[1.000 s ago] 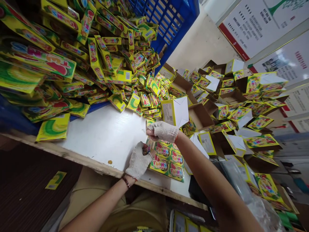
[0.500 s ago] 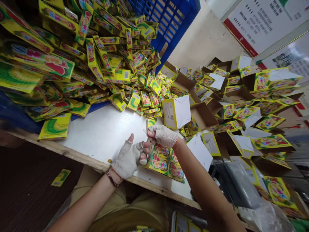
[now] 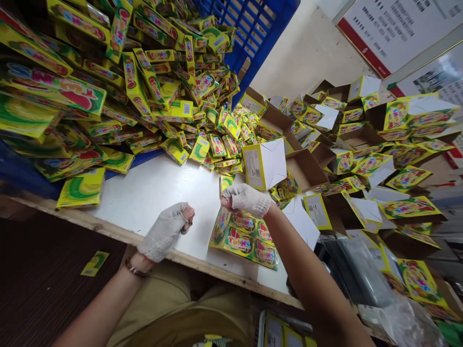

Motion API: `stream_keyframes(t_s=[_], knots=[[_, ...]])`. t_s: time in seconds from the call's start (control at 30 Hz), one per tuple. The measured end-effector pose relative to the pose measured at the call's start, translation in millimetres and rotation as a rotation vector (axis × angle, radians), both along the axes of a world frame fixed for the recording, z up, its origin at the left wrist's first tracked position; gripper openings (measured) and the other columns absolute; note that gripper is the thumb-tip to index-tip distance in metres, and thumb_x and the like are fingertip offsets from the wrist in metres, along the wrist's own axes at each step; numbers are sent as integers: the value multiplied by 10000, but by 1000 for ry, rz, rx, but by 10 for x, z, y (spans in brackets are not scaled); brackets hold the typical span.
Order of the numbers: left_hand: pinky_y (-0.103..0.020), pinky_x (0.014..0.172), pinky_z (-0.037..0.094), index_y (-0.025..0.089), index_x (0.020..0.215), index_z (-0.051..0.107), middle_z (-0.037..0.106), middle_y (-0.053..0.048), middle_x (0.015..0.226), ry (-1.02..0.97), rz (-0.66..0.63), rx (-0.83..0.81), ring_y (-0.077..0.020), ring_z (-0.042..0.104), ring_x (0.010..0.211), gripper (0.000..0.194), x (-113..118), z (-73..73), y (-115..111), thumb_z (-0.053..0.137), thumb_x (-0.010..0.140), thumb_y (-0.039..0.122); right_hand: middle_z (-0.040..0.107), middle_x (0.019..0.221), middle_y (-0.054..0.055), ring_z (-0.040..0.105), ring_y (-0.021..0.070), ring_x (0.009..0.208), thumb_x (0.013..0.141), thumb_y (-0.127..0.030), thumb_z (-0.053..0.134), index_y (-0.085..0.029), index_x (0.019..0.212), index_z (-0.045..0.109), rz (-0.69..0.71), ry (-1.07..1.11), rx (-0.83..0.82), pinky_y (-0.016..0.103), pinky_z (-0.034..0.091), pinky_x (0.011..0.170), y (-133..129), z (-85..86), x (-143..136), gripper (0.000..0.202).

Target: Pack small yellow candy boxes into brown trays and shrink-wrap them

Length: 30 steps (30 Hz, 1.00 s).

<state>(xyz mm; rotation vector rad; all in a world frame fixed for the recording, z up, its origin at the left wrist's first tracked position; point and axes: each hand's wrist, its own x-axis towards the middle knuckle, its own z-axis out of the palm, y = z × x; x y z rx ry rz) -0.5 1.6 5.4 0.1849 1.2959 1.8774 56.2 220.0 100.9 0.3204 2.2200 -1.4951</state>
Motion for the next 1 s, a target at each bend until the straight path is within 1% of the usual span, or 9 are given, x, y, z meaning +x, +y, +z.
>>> stream_keyframes(t_s=[0.07,0.17,0.3,0.43,0.57,0.63,0.7,0.83,1.0], knots=[[-183,474,322,172,647,540,479,31,589,184,-19,-139,-75,394,528,450,-64,27,-65,721,699,581,471,532,-43,403,79,516,747,-456,671,-182,602,481,52,11,181,229,316,515,43,62,2,364],[-198,440,293,200,653,497,426,45,569,308,-68,-286,-94,357,513,482,-143,96,-144,644,716,655,437,552,-45,394,85,564,769,-442,629,-182,588,464,110,65,356,238,313,553,133,121,34,357],[-219,470,346,214,646,462,412,41,598,371,-151,-344,-118,370,542,493,-190,149,-292,592,752,677,465,573,-34,413,97,592,792,-441,586,-183,612,471,94,72,395,246,324,573,201,160,106,335],[-237,539,356,212,656,502,469,17,626,499,-194,-399,-144,415,602,471,-209,110,-662,524,832,648,506,586,-18,440,103,580,786,-441,575,-176,616,516,79,34,414,254,354,575,170,160,140,320],[-243,606,370,215,689,548,525,14,664,544,-95,-603,-159,459,664,470,-192,63,-1201,514,840,659,522,567,-9,449,108,560,780,-453,597,-176,609,529,76,3,379,256,365,561,108,127,131,332],[-242,609,367,213,685,548,532,16,658,498,-13,-702,-158,459,662,477,-162,30,-1420,532,818,671,523,570,-11,442,105,554,767,-449,618,-172,623,548,80,10,355,252,362,552,83,102,112,320],[-243,607,371,211,704,567,545,17,653,416,58,-736,-154,461,647,456,-130,-30,-1560,557,805,656,519,575,-13,433,100,546,744,-440,644,-167,634,568,62,11,341,247,359,539,59,81,84,304],[-256,603,392,204,793,619,581,11,673,290,171,-669,-155,472,626,419,-88,-188,-1621,606,784,622,506,541,-20,437,99,506,719,-427,662,-171,631,565,38,-46,307,241,357,502,15,74,34,287],[-261,616,394,201,808,606,570,17,654,281,168,-617,-158,482,643,386,-68,-304,-1546,579,833,585,522,538,-14,455,104,501,722,-439,664,-179,630,556,39,-43,291,243,363,496,12,98,51,297]])
